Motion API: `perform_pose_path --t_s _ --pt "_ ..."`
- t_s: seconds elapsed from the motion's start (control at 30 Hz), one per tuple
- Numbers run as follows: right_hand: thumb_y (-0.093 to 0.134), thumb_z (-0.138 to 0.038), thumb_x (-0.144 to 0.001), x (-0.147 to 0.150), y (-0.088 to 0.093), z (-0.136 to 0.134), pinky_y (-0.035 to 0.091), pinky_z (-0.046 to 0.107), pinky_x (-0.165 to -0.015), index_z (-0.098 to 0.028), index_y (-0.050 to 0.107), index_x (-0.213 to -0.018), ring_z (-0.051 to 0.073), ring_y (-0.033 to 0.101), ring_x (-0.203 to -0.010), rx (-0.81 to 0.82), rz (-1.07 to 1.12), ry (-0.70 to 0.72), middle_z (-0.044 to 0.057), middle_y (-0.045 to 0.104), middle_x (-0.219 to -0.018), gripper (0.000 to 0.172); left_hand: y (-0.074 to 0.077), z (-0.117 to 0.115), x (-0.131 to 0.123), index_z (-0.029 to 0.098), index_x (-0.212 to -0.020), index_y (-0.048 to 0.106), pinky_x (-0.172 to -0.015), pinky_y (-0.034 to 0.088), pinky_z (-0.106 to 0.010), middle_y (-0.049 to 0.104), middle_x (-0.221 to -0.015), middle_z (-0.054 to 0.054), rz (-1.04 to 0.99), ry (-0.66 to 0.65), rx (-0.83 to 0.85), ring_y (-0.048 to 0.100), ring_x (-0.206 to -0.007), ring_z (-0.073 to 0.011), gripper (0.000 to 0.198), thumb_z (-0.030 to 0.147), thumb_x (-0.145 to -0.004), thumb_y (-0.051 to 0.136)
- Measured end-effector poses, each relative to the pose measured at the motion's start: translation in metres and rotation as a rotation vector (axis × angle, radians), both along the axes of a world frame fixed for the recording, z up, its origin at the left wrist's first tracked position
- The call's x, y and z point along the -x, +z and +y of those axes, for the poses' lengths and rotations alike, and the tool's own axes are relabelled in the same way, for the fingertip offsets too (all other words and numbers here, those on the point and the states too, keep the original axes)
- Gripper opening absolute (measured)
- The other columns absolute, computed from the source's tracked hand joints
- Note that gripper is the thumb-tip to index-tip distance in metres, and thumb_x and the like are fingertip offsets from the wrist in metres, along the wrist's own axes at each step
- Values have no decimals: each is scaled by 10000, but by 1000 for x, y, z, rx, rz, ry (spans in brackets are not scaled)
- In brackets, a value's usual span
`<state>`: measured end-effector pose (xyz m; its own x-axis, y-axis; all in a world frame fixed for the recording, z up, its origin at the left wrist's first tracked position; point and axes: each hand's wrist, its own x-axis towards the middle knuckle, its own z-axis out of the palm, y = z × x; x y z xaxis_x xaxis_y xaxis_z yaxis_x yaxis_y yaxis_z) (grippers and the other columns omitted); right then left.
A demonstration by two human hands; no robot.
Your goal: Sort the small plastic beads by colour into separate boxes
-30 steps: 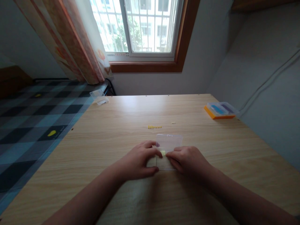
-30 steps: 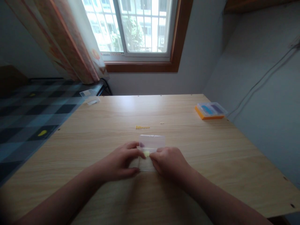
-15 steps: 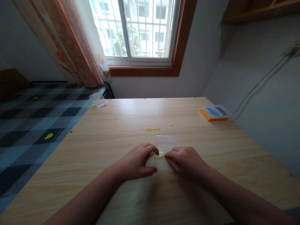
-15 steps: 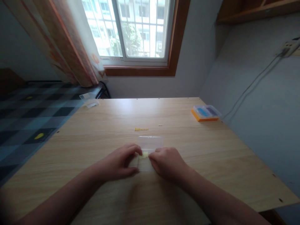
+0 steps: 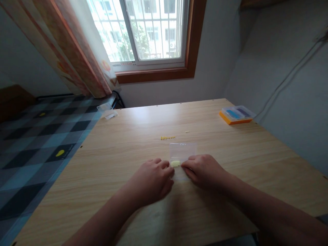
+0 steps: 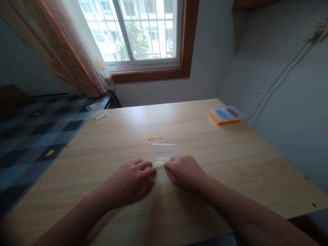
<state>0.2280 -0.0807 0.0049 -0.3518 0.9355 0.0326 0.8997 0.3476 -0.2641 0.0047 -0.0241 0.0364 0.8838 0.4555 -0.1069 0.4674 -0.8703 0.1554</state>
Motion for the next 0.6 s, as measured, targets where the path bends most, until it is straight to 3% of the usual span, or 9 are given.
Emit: perform_pose_path --t_s 0.3,0.6 --pt "569 -192 -929 0 -2 2 262 286 -600 -190 723 -875 146 602 -709 38 -23 24 46 736 -873 163 -5 -25 -12 154 -1107 682 -837 577 -469 693 -1059 -111 138 110 -54 630 -939 -292 228 270 -961 550" --pt "597 -185 -907 -1 -8 2 238 301 -579 -198 718 -857 146 568 -666 4 -1 33 38 723 -839 131 -3 -31 -16 151 -1068 687 -836 585 -473 687 -1037 -111 167 141 -64 627 -941 -291 186 237 -961 562"
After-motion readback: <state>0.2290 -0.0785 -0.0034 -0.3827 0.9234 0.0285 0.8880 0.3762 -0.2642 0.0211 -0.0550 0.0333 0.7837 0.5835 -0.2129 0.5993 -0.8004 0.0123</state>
